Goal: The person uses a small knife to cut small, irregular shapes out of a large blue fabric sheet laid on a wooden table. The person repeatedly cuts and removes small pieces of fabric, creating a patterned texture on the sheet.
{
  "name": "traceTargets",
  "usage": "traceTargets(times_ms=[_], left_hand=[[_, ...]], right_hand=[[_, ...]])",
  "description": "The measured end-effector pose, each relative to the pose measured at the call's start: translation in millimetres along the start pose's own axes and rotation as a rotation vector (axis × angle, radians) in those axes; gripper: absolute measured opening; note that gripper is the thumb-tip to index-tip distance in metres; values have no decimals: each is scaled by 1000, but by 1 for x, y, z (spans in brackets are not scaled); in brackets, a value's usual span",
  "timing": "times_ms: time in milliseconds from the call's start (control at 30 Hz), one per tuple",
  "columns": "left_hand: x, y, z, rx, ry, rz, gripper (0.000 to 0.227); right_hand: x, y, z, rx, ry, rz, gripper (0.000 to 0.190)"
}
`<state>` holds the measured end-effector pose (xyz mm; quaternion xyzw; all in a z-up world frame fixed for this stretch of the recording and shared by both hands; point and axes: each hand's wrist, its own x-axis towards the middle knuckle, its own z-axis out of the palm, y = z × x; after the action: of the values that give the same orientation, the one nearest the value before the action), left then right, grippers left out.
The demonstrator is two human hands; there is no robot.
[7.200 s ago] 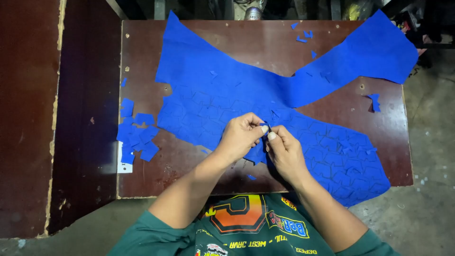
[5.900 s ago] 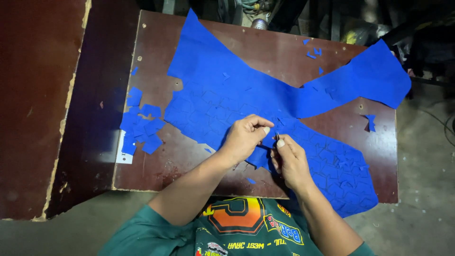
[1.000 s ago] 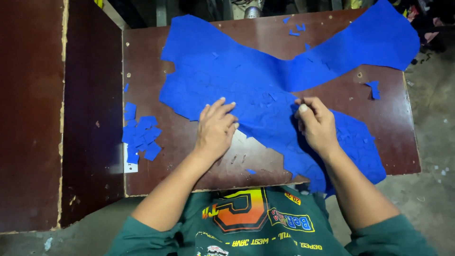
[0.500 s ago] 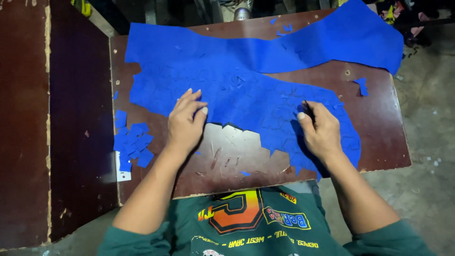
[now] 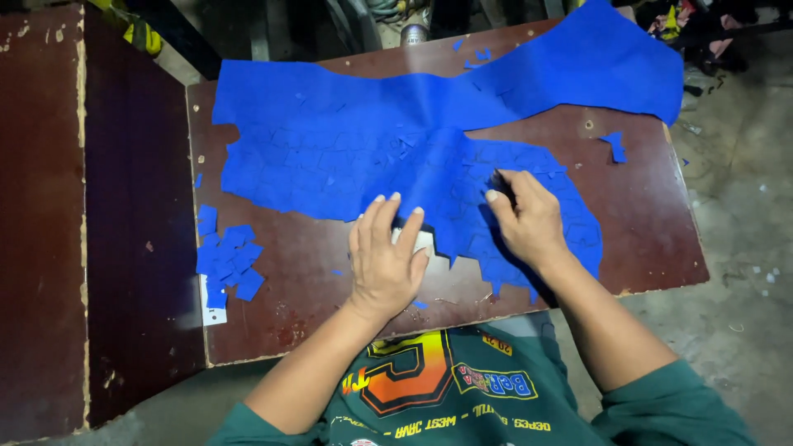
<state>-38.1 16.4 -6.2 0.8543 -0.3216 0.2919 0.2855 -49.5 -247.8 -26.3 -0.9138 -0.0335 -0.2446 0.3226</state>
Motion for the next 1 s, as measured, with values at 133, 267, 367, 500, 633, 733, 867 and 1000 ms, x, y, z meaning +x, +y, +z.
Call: traceTargets(times_ms=[133, 267, 367, 500, 633, 733, 867, 1000], left_hand=[[9, -11, -5, -106, -143, -178, 77], [11, -32, 2, 11, -350, -257, 69], [12, -41, 6, 47, -376, -299, 63], [15, -48, 6, 72, -396, -365, 54], [12, -53, 8, 83, -356, -350, 53], [13, -52, 8, 92, -318, -331, 53], [12, -53, 7, 111, -348, -355, 48], [9, -53, 9, 142, -311, -327, 44]], right_hand=[[-3, 2, -15, 1, -24, -3, 24], [-10, 5, -29, 99, -46, 90, 26], [-13, 2, -37, 181, -44, 131, 28], [-19, -4, -40, -32, 19, 35, 30], [-14, -8, -38, -327, -71, -128, 49], [-21, 0, -41, -235, 20, -102, 42], [-26, -4, -43, -103, 157, 12, 23], [-18, -4, -35, -288, 17, -180, 52]])
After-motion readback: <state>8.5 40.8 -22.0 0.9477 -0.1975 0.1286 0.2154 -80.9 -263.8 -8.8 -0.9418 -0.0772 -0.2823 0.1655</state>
